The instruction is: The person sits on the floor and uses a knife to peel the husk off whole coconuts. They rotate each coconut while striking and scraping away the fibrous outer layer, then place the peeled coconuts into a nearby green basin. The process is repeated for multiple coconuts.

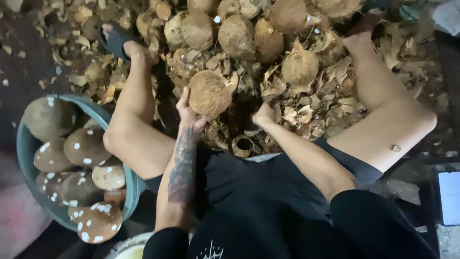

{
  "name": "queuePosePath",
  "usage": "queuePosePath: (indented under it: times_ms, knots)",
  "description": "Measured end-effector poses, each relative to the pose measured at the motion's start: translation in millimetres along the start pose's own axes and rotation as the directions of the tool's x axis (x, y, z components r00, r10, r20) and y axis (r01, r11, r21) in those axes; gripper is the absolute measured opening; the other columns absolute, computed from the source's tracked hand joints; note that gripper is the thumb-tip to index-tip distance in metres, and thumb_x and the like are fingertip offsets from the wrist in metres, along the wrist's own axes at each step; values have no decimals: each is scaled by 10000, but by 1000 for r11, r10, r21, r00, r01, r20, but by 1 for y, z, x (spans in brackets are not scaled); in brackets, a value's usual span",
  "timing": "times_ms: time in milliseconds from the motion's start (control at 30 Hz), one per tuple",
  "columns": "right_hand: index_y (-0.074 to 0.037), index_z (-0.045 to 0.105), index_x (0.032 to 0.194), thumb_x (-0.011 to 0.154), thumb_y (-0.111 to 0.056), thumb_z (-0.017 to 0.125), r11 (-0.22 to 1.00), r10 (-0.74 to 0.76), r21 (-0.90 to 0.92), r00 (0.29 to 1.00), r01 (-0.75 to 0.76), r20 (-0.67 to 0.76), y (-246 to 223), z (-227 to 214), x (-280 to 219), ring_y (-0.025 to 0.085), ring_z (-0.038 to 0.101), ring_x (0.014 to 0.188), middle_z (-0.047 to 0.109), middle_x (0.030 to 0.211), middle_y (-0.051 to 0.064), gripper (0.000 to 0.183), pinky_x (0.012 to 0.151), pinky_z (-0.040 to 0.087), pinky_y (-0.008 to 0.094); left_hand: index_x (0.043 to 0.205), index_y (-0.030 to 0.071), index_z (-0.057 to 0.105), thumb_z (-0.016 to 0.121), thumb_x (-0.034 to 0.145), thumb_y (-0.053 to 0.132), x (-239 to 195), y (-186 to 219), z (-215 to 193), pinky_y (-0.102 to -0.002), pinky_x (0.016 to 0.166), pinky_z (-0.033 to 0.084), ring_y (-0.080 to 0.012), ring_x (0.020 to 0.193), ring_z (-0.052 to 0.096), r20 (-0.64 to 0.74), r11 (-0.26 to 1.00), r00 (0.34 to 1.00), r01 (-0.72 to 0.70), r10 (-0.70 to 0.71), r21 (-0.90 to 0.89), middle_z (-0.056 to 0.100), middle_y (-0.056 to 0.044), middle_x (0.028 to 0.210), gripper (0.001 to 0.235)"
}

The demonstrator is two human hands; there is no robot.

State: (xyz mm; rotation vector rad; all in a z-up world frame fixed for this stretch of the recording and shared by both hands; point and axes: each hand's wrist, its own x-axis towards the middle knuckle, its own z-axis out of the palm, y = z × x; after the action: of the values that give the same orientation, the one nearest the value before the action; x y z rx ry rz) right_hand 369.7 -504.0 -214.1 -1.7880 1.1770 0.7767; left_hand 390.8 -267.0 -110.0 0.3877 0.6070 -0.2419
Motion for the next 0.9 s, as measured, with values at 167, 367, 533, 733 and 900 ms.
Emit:
queuePosePath:
  times_ms: [167,367,533,733,900]
  knots:
    - [-145,747,927,770,-363,704,758,-552,-368,830,538,77,30,-25,72,253,757,574,722,647,62,272,666,600,448,1405,35,626,728,835,599,12,-13,-6,-785,1052,490,-544,1253,637,76,989,997,29,-18,-148,647,-286,1385,808]
    - [-49,703,853,785,72,701,392,-909,307,314,867,274,-6,-95,-88,191,714,606,703,645,103,139,663,558,281,1470,63,590,813,816,593,47,14,-52,-738,1112,458,-500,1299,617,106,996,994,27,-35,81,626,-281,1443,871]
    - [13,531,1064,904,77,584,462,-858,876,181,-134,480,-15,-138,-202,326,722,783,701,853,202,181,794,580,379,1545,59,513,809,812,582,33,-18,-52,-687,1149,414,-486,1333,567,5,999,999,-33,33,25,584,-272,1484,947]
    - [-44,560,930,908,-9,627,-74,-920,600,-287,797,268,-17,-141,-244,302,723,728,691,813,159,79,673,578,372,1473,34,541,784,776,519,3,-7,-11,-657,1140,459,-463,1332,560,4,998,999,-54,54,-26,567,-282,1463,883]
    - [-132,452,745,929,40,534,661,-531,-4,472,750,703,30,-78,-151,177,601,453,542,544,48,264,478,515,314,1201,23,685,802,778,396,15,-5,-31,-514,855,630,-373,989,708,11,971,973,-230,231,-60,728,-220,1081,576]
